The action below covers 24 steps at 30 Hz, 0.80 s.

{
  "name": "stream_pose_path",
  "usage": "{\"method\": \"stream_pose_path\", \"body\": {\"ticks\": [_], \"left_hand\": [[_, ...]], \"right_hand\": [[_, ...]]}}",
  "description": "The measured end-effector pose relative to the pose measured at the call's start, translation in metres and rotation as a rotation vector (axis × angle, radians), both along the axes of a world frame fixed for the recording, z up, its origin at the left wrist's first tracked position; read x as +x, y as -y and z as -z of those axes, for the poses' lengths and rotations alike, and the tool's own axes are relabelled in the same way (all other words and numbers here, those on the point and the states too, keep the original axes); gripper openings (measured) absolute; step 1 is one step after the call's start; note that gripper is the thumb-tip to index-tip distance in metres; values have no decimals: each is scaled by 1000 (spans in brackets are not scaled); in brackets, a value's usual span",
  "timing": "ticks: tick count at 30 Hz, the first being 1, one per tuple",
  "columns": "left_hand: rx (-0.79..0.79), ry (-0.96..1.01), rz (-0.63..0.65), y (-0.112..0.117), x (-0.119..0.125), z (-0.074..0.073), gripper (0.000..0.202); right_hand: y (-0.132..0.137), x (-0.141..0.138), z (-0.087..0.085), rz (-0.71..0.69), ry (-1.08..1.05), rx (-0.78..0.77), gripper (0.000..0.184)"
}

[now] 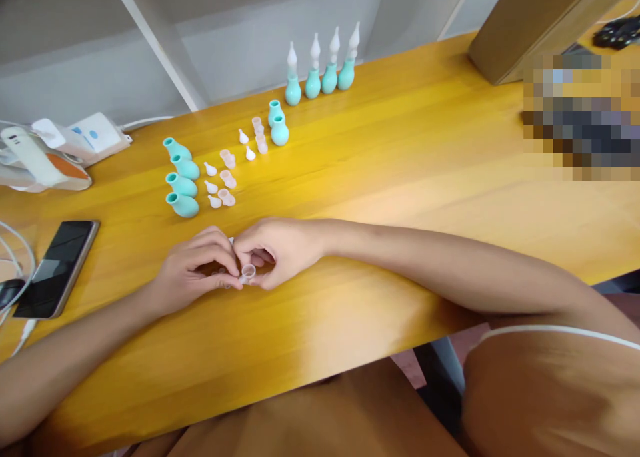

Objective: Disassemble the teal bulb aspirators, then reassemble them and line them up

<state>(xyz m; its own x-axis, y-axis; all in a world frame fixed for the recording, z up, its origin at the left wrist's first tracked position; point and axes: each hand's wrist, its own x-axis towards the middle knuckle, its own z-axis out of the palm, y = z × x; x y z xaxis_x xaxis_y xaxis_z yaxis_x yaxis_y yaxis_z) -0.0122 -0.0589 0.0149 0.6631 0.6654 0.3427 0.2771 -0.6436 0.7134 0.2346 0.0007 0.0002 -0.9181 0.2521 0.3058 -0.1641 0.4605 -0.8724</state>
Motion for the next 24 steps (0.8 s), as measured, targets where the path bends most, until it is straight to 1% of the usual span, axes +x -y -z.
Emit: {"method": "stream_pose_path", "body": {"ticks": [7, 16, 20, 24], "left_hand": [[9, -23, -6, 1, 0, 0, 14], [23, -42, 13, 2, 3, -3, 12], [24, -3, 9, 1, 2, -3, 10], [24, 11, 1, 1, 1, -3, 11]], "right_hand": [[0, 1, 1, 9, -8, 24, 8], [0, 1, 2, 32, 16, 48, 11], [2, 1, 1, 49, -12, 5, 13], [3, 1, 0, 37, -25, -43, 17]]}}
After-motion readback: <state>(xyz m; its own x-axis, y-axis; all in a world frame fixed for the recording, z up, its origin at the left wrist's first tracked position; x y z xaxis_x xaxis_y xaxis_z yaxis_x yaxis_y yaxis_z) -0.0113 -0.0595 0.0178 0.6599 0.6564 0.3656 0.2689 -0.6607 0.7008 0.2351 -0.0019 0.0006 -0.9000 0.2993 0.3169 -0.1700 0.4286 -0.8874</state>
